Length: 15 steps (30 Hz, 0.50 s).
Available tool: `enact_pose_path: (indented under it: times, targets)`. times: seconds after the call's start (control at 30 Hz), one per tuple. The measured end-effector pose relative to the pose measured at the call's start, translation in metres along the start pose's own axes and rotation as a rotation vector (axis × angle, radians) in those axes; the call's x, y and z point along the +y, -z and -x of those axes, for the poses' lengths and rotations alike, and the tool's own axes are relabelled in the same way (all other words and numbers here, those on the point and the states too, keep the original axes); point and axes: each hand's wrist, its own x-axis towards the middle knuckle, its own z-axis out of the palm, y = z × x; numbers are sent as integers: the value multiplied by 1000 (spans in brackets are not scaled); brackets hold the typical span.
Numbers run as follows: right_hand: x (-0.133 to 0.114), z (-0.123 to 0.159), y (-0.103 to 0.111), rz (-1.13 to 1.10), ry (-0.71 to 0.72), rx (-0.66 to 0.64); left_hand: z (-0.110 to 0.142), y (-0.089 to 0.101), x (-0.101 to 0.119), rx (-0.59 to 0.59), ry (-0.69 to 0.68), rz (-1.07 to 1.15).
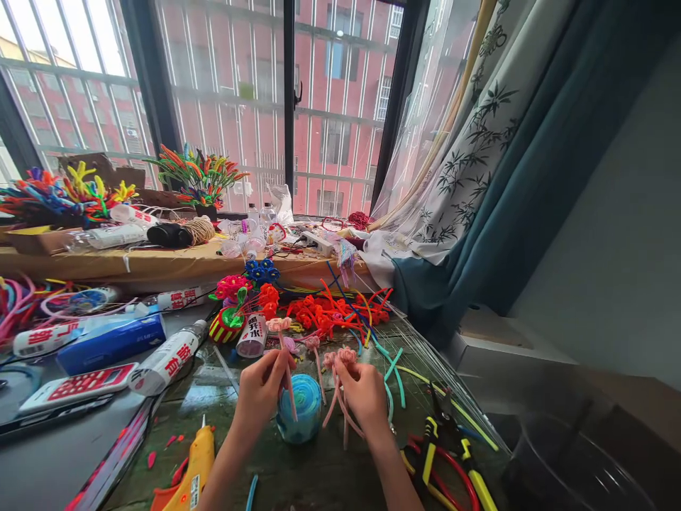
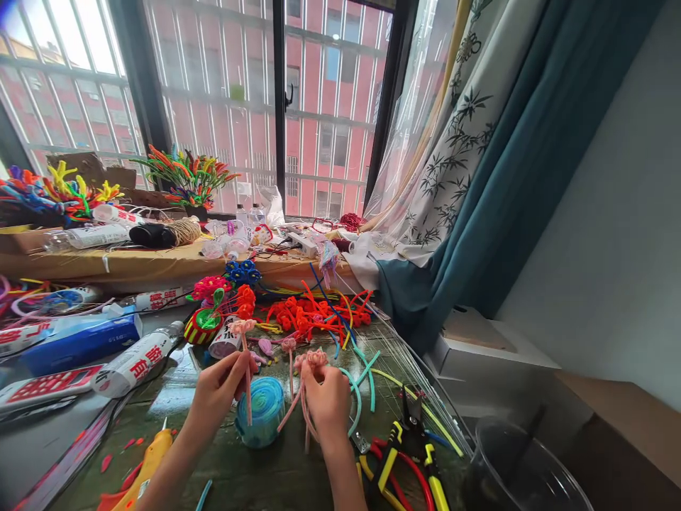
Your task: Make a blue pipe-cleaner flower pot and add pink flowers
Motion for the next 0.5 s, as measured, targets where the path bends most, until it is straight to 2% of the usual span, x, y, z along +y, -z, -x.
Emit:
enact_pose_path:
  times: [0.23,0.5]
  targets:
    - [-9,5,11,231,54,125,3,3,0,4,-11,-43]
    - [-11,4,7,109,121,51,1,-1,-4,4,-9,-102]
